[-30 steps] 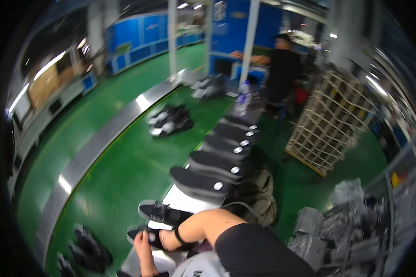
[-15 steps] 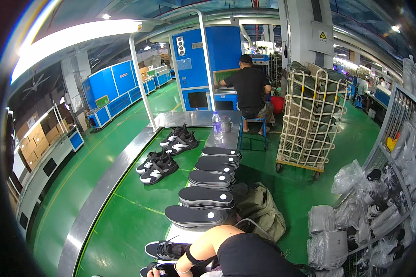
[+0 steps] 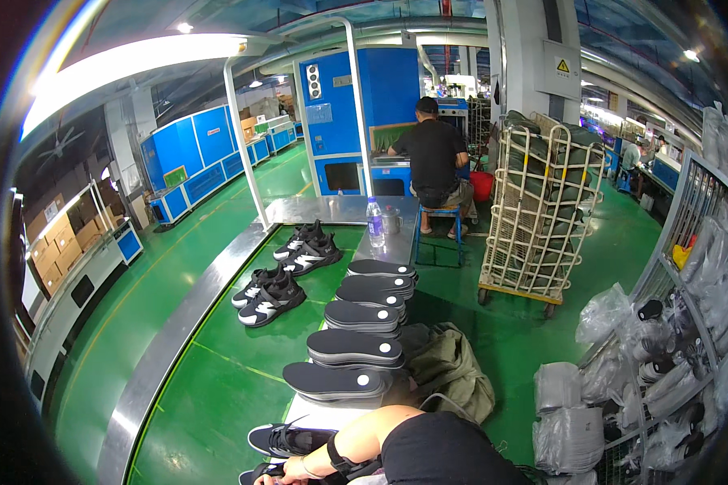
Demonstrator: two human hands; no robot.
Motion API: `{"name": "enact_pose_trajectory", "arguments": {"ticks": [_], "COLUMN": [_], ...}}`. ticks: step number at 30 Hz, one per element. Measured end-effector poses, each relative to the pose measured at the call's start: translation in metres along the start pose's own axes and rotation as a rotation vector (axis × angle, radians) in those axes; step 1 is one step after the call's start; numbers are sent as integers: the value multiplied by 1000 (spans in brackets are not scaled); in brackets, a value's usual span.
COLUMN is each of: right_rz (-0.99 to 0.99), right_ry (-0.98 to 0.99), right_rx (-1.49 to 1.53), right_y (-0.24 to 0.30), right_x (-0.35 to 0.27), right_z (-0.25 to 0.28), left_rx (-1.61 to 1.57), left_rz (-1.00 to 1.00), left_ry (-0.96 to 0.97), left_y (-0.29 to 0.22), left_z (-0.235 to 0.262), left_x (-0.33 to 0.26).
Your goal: Insert insoles into shoes and place them back on the assembly line.
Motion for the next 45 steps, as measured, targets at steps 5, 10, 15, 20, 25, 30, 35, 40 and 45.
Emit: {"name": "enact_pose_trajectory", "arguments": {"ticks": [5,10,15,20,25,30,35,40,45], "right_rz": [84,173,457,802,465,643,213,-193,-190], "right_ry": [-92,-202,-408,-740,-394,-264,123,560,509], "right_rx": [291,576,259,-477,-953,-1234,-1356,-1302,-1397], "right_y": [3,5,-18,12,11,4,0,-30,-29], "right_x": [4,-70,-34,-73,-75,-62,-25,14,6], "right_z": [-1,-1,4,19,8,-18,-44,-45,-37], "left_rx": [-117,102,401,-168,-311,-20,1120,1337,62], "left_rz": [121,64,-115,89,256,419,762,811,277], "left_ry": [-76,-142,-380,-30,-114,-776,-1120,-1304,-757], "left_y": [6,-10,-50,-47,-30,4,71,50,7], "left_z": [-3,25,40,15,47,184,333,315,163], "left_x": [5,9,-15,-13,-44,-152,-328,-328,-147]}}
Point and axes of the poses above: each hand's wrist, its own x-axis towards the middle knuckle, its own z-axis out of the back of the hand, y = z × x, the point moved 5 cm from there along x, towards the middle knuckle
